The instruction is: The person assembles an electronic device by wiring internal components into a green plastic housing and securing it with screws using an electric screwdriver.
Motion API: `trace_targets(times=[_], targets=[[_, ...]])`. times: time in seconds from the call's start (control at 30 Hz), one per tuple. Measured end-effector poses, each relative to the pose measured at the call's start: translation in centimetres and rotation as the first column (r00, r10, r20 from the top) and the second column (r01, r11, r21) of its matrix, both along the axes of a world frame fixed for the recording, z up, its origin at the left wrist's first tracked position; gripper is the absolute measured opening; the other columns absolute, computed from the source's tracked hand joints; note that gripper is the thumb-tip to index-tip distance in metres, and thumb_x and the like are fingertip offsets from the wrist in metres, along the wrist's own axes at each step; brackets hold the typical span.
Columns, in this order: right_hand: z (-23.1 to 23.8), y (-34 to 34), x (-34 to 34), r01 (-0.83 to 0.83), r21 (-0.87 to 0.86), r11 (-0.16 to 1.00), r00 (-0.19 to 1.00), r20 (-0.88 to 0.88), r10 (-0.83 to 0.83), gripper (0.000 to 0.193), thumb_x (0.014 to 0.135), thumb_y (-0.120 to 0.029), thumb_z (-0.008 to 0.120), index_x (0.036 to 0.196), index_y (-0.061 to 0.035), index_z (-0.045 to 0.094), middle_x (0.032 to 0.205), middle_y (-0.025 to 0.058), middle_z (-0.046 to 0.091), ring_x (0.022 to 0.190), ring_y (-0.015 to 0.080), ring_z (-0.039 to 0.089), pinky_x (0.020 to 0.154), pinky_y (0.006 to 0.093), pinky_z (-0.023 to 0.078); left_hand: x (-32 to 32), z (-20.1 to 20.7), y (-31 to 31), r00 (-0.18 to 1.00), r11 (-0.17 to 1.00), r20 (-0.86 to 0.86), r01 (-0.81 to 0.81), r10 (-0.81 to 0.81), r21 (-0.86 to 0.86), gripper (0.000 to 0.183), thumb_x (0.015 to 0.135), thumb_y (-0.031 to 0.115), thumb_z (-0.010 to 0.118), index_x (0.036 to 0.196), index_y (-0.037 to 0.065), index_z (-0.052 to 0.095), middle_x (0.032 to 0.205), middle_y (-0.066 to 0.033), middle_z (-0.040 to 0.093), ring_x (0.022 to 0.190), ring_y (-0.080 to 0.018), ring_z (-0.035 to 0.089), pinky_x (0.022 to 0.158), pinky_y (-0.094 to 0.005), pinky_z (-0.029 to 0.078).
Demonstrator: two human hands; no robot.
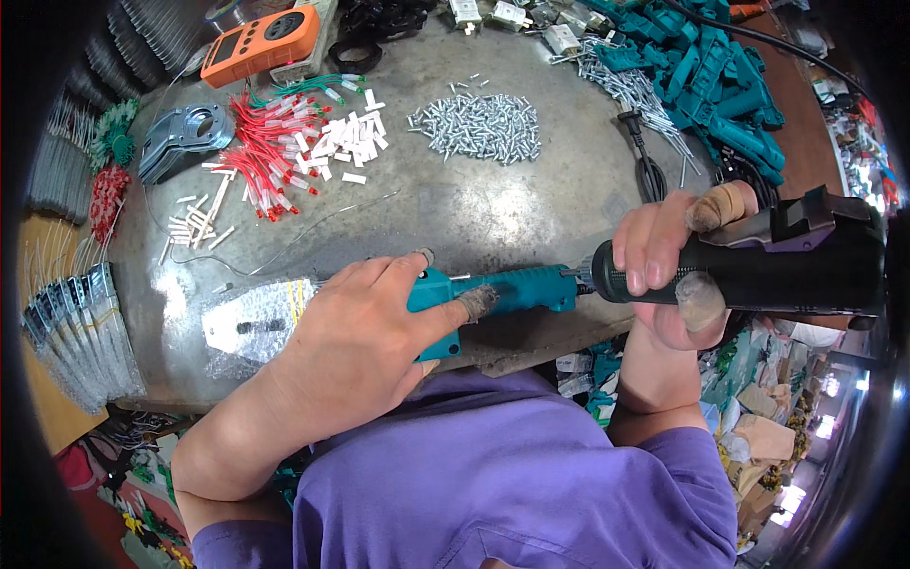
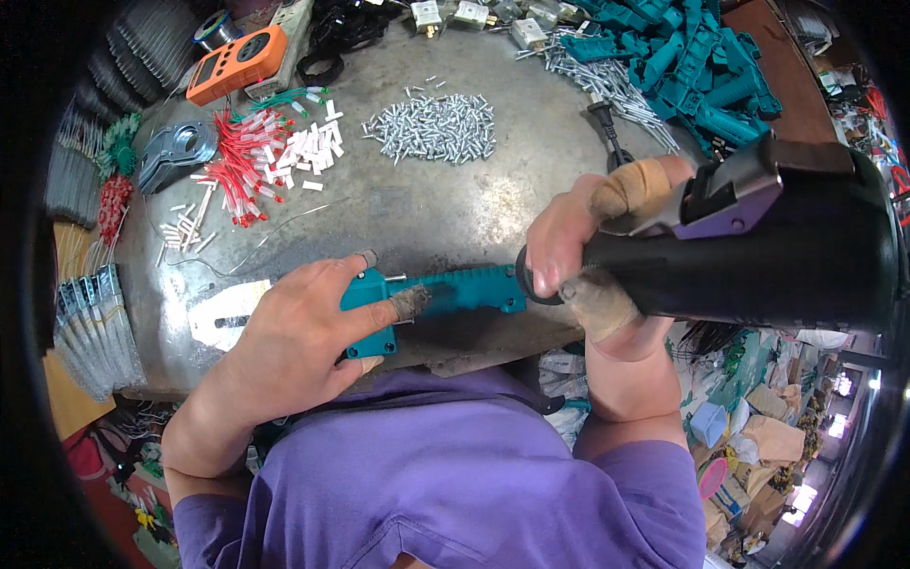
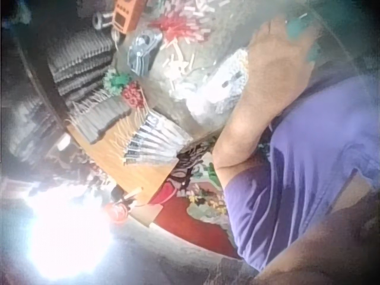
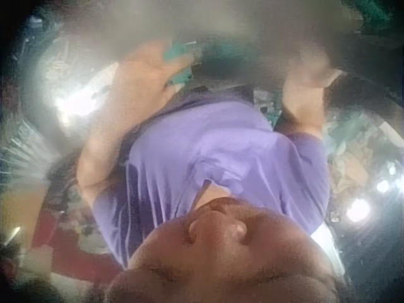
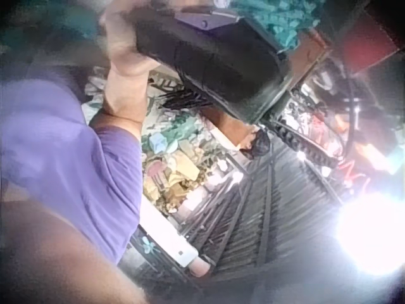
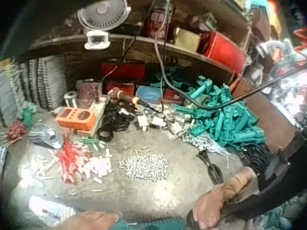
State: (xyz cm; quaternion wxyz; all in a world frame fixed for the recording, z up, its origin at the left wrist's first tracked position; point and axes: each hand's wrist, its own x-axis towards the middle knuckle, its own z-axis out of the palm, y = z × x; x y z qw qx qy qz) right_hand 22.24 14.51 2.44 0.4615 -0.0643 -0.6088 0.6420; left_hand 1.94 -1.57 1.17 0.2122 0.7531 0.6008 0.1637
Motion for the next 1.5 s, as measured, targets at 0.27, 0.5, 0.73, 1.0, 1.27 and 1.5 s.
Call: trace_targets(times=[0.27,0.5,0.73,1.0,1.27,1.5], targets=[[-1.4,1.4,0.7,-0.147,0.028,0.989,0.989,-0.013,0.147,0.049,0.082,-0.036,0.075,0.111,-0.0095,0.045,0.071,0.0005,0.051,0.054,0.0121,0.050,0.057,0.0275,0.042,0.2,-0.4,-0.5,0.999,1.000,-0.034,-0.005,0.006,0.022,0.053,0.069,0.020,0.077,0.119,0.016,0.063,0.125,-0.0246,0.053,0.109,-0.0410,0.057,0.094,-0.0468,0.047],[2.9,-0.9,-1.0,-0.098,0.088,0.991,0.995,0.032,0.095,0.050,0.081,-0.032,0.073,0.114,-0.0060,0.048,0.076,0.0005,0.051,0.064,0.0121,0.053,0.063,0.0305,0.043,1.5,-0.7,-1.4,0.990,0.991,-0.050,-0.133,0.134,0.015,0.052,0.070,0.020,0.077,0.119,0.014,0.061,0.125,-0.0252,0.053,0.110,-0.0423,0.057,0.095,-0.0460,0.047],[2.3,-8.5,-3.7,-0.130,-0.011,0.991,0.991,0.034,0.131,0.050,0.084,-0.034,0.077,0.110,-0.0091,0.042,0.068,0.0028,0.052,0.055,0.0151,0.053,0.056,0.0308,0.045,1.7,-1.1,-1.3,0.988,0.988,-0.033,-0.147,0.149,0.057,0.055,0.071,0.019,0.078,0.123,0.016,0.060,0.111,-0.0217,0.057,0.104,-0.0390,0.059,0.087,-0.0455,0.049],[-0.3,-7.2,-4.9,-0.391,-0.049,0.919,0.920,-0.044,0.389,0.036,0.078,-0.004,0.071,0.105,0.0028,0.048,0.079,0.0099,0.057,0.069,0.0169,0.058,0.062,0.0279,0.050,-0.5,-2.0,-1.2,0.996,1.000,0.085,-0.009,0.006,0.029,0.053,0.075,0.021,0.075,0.127,0.017,0.061,0.104,-0.0191,0.059,0.099,-0.0364,0.061,0.083,-0.0453,0.050],[0.0,-6.7,-5.4,-0.521,-0.170,0.836,0.849,0.003,0.529,0.056,0.075,-0.012,0.079,0.117,0.0000,0.044,0.078,0.0088,0.057,0.068,0.0169,0.057,0.060,0.0268,0.048,-0.1,-2.5,-1.3,0.998,0.997,0.046,-0.043,0.040,0.067,0.052,0.074,0.020,0.075,0.124,0.021,0.062,0.101,-0.0189,0.061,0.094,-0.0381,0.063,0.081,-0.0465,0.051],[2.7,-10.2,-6.7,-0.384,0.073,0.920,0.915,0.165,0.369,0.048,0.087,-0.038,0.071,0.110,-0.0050,0.046,0.067,0.0086,0.055,0.055,0.0191,0.054,0.052,0.0324,0.043,-0.2,-3.1,-1.0,0.993,0.995,0.113,-0.057,0.048,0.084,0.046,0.069,0.017,0.076,0.113,0.017,0.064,0.100,-0.0194,0.062,0.092,-0.0390,0.063,0.079,-0.0467,0.052]])
